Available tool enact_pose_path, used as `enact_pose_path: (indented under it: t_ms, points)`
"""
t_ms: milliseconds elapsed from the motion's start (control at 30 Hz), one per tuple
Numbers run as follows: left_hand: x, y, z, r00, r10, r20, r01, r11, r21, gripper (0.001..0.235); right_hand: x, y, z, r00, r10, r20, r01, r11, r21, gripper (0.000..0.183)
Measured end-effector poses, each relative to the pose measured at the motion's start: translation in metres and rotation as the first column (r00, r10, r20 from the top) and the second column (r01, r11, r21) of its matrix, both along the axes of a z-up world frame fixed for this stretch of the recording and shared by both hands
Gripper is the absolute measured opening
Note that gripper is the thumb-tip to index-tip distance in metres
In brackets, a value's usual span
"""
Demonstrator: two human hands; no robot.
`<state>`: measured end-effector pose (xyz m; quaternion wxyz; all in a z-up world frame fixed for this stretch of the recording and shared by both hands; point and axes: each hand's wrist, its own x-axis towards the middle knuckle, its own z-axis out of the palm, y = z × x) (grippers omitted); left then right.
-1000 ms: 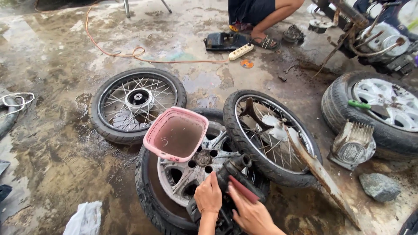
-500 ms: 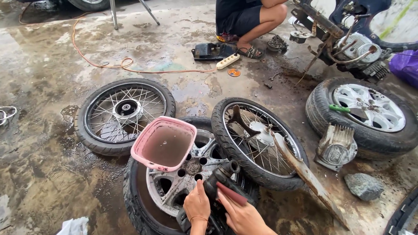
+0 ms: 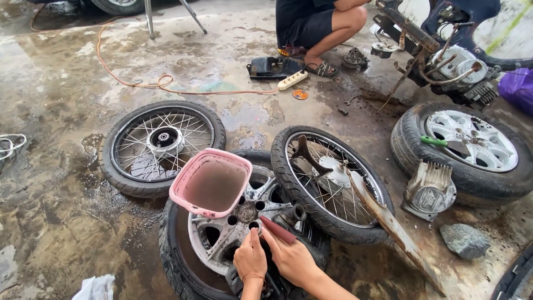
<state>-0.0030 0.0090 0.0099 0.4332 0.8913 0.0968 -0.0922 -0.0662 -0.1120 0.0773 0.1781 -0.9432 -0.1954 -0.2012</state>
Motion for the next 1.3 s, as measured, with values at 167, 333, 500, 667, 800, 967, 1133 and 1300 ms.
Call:
enact_pose_path:
  t_ms: [167,333,500,667,800,967,1133,1300]
  points:
    - [0.003,-0.001,0.014,0.997,0.054,-0.062,-0.058,0.996,-0.061,0.062,-0.001,-0.012,-0.026,1.0,0.0,0.025,0.002,0.997,-0.082,0.06]
    - [-0.001,-0.001,0.024,0.994,0.057,-0.097,-0.064,0.996,-0.065,0.062,-0.047,-0.036,-0.051,0.999,-0.015,0.04,0.026,0.953,-0.302,0.06]
    - [0.002,-0.002,0.013,0.994,0.072,-0.086,-0.074,0.997,-0.027,0.061,-0.045,-0.037,-0.063,0.994,-0.072,0.083,0.099,0.918,-0.385,0.065]
    - [0.001,-0.002,-0.001,0.994,0.103,-0.018,-0.104,0.994,-0.044,0.057,0.006,-0.003,0.004,0.999,-0.006,0.035,0.008,0.997,-0.077,0.054]
    - [-0.001,-0.001,0.013,0.994,0.102,-0.039,-0.104,0.994,-0.046,0.056,0.028,-0.002,-0.038,0.994,-0.001,0.107,0.028,0.97,-0.243,0.049]
    - [-0.002,0.0,0.024,0.991,0.107,-0.074,-0.115,0.987,-0.111,0.056,-0.007,-0.016,-0.023,1.0,0.018,-0.023,-0.022,0.979,-0.202,0.061]
    - [-0.003,-0.001,0.028,0.993,0.091,-0.078,-0.099,0.99,-0.105,0.059,-0.059,-0.042,-0.06,0.999,-0.005,0.05,0.028,0.885,-0.464,0.065]
    - [-0.003,-0.002,0.021,0.995,0.088,-0.042,-0.091,0.99,-0.103,0.061,-0.041,-0.029,-0.052,0.997,-0.07,0.023,0.072,0.877,-0.475,0.067]
